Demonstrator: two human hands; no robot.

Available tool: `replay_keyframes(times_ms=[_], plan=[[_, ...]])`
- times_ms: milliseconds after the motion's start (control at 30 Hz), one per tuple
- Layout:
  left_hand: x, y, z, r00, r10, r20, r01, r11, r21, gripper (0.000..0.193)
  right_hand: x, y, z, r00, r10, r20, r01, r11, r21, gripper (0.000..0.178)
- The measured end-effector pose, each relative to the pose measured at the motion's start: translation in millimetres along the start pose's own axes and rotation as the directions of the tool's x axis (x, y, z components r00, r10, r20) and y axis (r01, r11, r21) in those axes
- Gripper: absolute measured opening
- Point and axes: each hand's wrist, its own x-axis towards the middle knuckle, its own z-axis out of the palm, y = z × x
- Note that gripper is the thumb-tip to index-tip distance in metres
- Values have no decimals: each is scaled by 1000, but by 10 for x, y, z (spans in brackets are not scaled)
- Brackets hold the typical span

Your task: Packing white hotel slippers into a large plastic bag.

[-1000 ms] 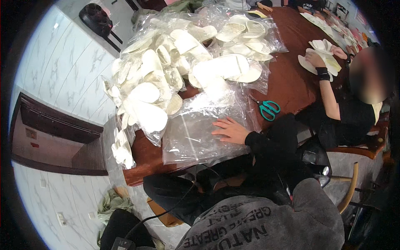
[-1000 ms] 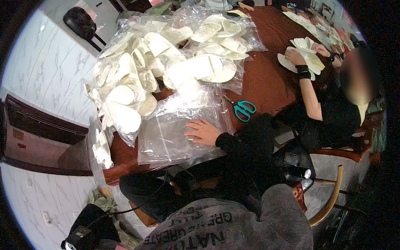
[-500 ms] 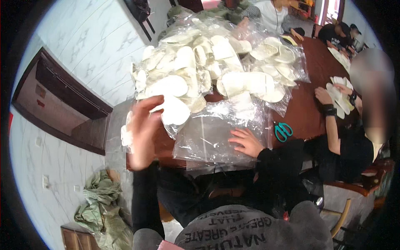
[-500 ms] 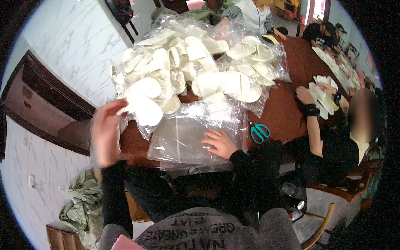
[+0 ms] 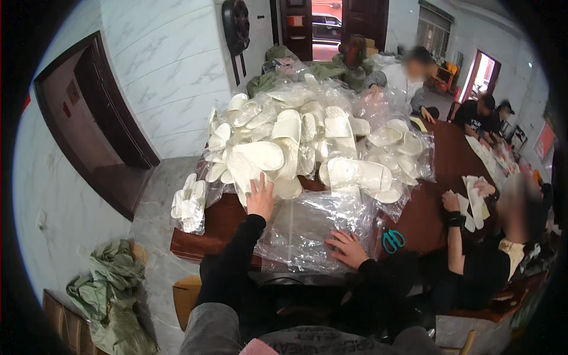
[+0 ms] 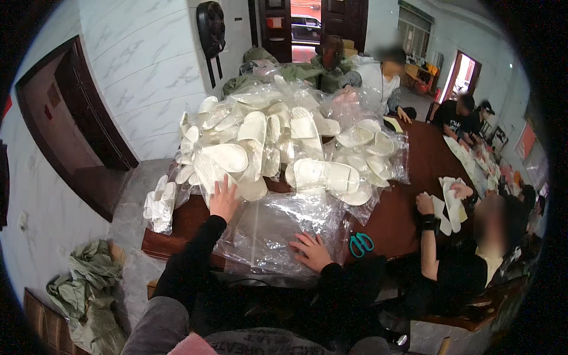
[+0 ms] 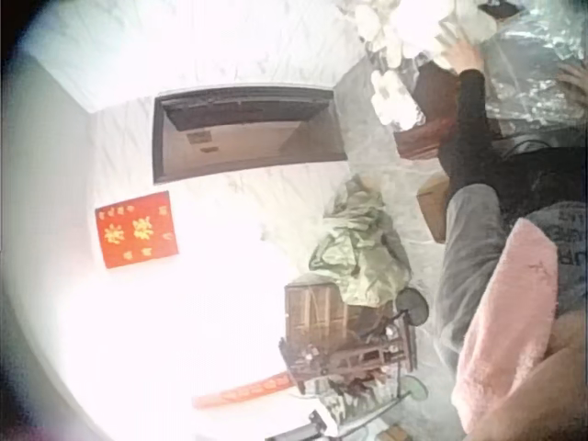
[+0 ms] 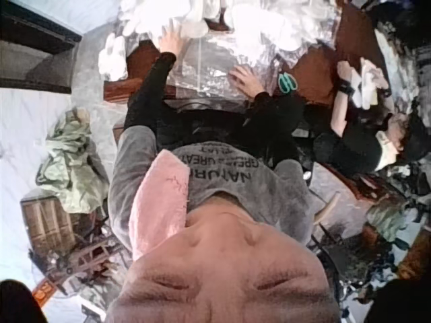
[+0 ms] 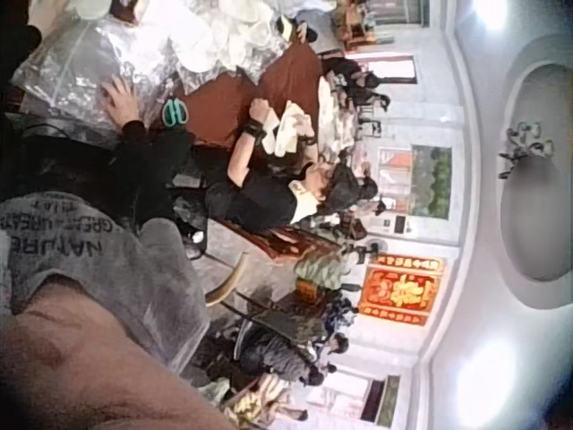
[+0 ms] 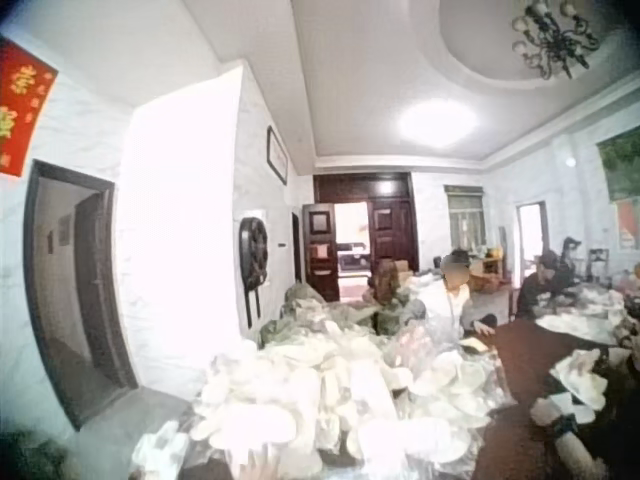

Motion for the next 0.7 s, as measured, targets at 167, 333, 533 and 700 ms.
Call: replay_keyframes(times_ms=[167, 333, 533, 700], plan=[[370, -487, -282, 880, -154, -449, 34, 964, -265, 29, 13, -46, 28, 1000, 6, -16, -6, 1000, 0, 50], [576, -648, -1231, 796, -425, -431, -107, 602, -792, 28, -31, 81, 33, 999, 40, -17, -40, 999, 15, 52], [282, -733, -683, 840, -389, -379, 16, 715, -698, 28, 43, 6, -12, 999, 36, -28, -36, 999, 13, 53], [468, -605, -967, 837, -548, 11, 59, 69, -996, 19, -13, 17, 26, 999, 49, -11, -49, 999, -11, 52]])
